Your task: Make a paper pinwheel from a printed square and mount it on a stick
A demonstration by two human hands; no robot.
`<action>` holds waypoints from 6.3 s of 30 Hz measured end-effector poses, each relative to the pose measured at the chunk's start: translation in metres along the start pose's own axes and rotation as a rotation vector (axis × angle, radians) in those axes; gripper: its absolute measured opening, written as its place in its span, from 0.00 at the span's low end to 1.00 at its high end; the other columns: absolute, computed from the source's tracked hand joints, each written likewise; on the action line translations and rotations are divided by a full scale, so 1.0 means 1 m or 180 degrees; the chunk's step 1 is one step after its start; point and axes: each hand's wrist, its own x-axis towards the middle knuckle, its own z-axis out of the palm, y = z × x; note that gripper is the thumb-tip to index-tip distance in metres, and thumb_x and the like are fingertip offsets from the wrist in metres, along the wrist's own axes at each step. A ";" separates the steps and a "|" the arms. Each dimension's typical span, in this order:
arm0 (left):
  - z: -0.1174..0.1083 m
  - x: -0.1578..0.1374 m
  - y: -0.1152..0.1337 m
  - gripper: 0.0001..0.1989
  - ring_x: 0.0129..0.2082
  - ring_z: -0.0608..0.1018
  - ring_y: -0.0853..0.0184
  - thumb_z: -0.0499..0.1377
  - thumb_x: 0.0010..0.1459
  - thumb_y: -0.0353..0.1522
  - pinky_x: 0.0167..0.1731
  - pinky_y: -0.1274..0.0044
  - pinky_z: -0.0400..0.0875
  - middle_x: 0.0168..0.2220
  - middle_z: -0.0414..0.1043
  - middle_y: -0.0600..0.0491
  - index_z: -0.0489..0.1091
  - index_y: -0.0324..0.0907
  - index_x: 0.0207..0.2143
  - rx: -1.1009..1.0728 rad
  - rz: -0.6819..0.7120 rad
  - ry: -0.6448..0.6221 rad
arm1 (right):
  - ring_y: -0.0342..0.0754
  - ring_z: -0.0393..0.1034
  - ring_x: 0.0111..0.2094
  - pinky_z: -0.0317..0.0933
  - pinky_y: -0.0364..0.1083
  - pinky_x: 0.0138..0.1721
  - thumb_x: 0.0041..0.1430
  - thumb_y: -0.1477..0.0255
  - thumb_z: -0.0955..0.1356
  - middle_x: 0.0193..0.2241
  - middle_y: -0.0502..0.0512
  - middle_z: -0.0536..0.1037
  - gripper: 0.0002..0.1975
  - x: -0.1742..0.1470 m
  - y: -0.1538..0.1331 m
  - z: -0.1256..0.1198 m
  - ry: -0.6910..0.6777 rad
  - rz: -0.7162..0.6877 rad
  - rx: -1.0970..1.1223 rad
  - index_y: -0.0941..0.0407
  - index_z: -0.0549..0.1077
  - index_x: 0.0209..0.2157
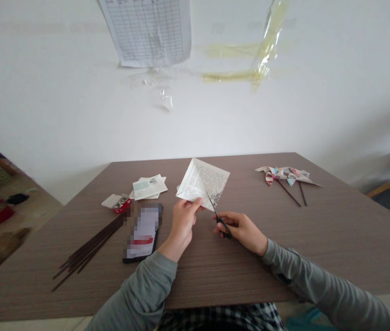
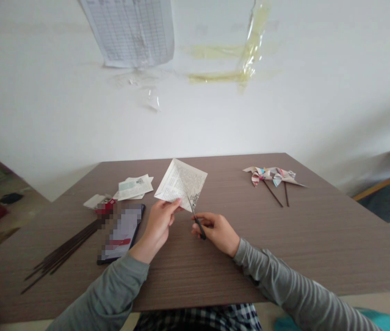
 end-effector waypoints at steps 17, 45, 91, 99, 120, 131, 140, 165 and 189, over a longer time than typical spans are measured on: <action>0.002 -0.007 0.001 0.12 0.36 0.94 0.56 0.81 0.54 0.32 0.20 0.80 0.53 0.41 0.95 0.45 0.84 0.45 0.38 -0.0064 -0.0049 -0.0077 | 0.64 0.89 0.39 0.86 0.59 0.47 0.58 0.38 0.88 0.36 0.62 0.93 0.36 0.001 0.003 0.001 0.0124 -0.0072 0.0030 0.52 0.92 0.52; -0.003 -0.001 0.004 0.12 0.31 0.91 0.60 0.80 0.55 0.32 0.20 0.80 0.51 0.36 0.91 0.49 0.81 0.45 0.36 -0.0028 -0.0031 0.0090 | 0.63 0.84 0.35 0.82 0.61 0.46 0.61 0.41 0.86 0.32 0.62 0.93 0.31 -0.001 -0.005 -0.007 0.0085 -0.0071 -0.0328 0.53 0.93 0.49; -0.025 0.007 -0.010 0.24 0.22 0.65 0.72 0.86 0.52 0.50 0.21 0.77 0.51 0.27 0.77 0.57 0.85 0.43 0.32 0.0794 0.0075 -0.0609 | 0.58 0.86 0.37 0.83 0.56 0.46 0.53 0.59 0.83 0.32 0.53 0.89 0.25 0.037 0.041 -0.058 0.1448 -0.0696 -0.0321 0.54 0.91 0.52; -0.027 0.008 -0.008 0.22 0.25 0.71 0.70 0.86 0.51 0.49 0.22 0.77 0.56 0.33 0.86 0.51 0.89 0.42 0.36 0.0727 0.0096 -0.0445 | 0.55 0.81 0.33 0.79 0.53 0.38 0.47 0.56 0.87 0.28 0.50 0.87 0.28 0.034 0.029 -0.051 0.1461 -0.0602 0.0172 0.52 0.89 0.48; -0.021 0.008 -0.008 0.11 0.41 0.94 0.56 0.82 0.58 0.35 0.20 0.81 0.57 0.44 0.95 0.43 0.88 0.43 0.39 0.0429 -0.0035 -0.0419 | 0.54 0.82 0.32 0.79 0.53 0.38 0.44 0.53 0.92 0.29 0.51 0.89 0.32 0.027 0.022 -0.035 0.1339 -0.0483 0.0371 0.53 0.89 0.48; -0.014 -0.003 -0.015 0.16 0.41 0.94 0.56 0.86 0.55 0.39 0.19 0.81 0.55 0.43 0.95 0.43 0.88 0.43 0.40 0.0319 -0.0037 -0.0651 | 0.56 0.82 0.32 0.78 0.54 0.38 0.43 0.49 0.92 0.29 0.52 0.88 0.35 0.025 0.017 -0.027 0.1574 -0.0369 0.0431 0.53 0.90 0.48; -0.006 -0.004 -0.019 0.13 0.34 0.94 0.58 0.86 0.56 0.34 0.17 0.82 0.53 0.43 0.96 0.42 0.87 0.42 0.37 0.0371 -0.0219 -0.0715 | 0.56 0.82 0.33 0.77 0.54 0.38 0.45 0.46 0.92 0.30 0.52 0.88 0.36 0.021 0.015 -0.017 0.1397 -0.0351 0.0412 0.52 0.89 0.49; -0.004 -0.004 -0.022 0.12 0.32 0.90 0.59 0.85 0.51 0.32 0.19 0.81 0.53 0.35 0.92 0.46 0.87 0.42 0.35 0.0347 -0.0190 -0.0657 | 0.59 0.86 0.33 0.81 0.55 0.37 0.41 0.42 0.95 0.30 0.54 0.90 0.42 0.017 0.007 -0.004 0.1555 -0.0395 0.0628 0.52 0.87 0.48; -0.013 0.005 -0.016 0.14 0.36 0.93 0.53 0.82 0.44 0.40 0.20 0.80 0.54 0.35 0.92 0.44 0.83 0.47 0.26 0.0080 0.0181 -0.0313 | 0.61 0.92 0.40 0.86 0.59 0.51 0.53 0.48 0.90 0.39 0.59 0.96 0.34 0.017 0.018 -0.019 0.1249 -0.0268 0.0595 0.52 0.94 0.54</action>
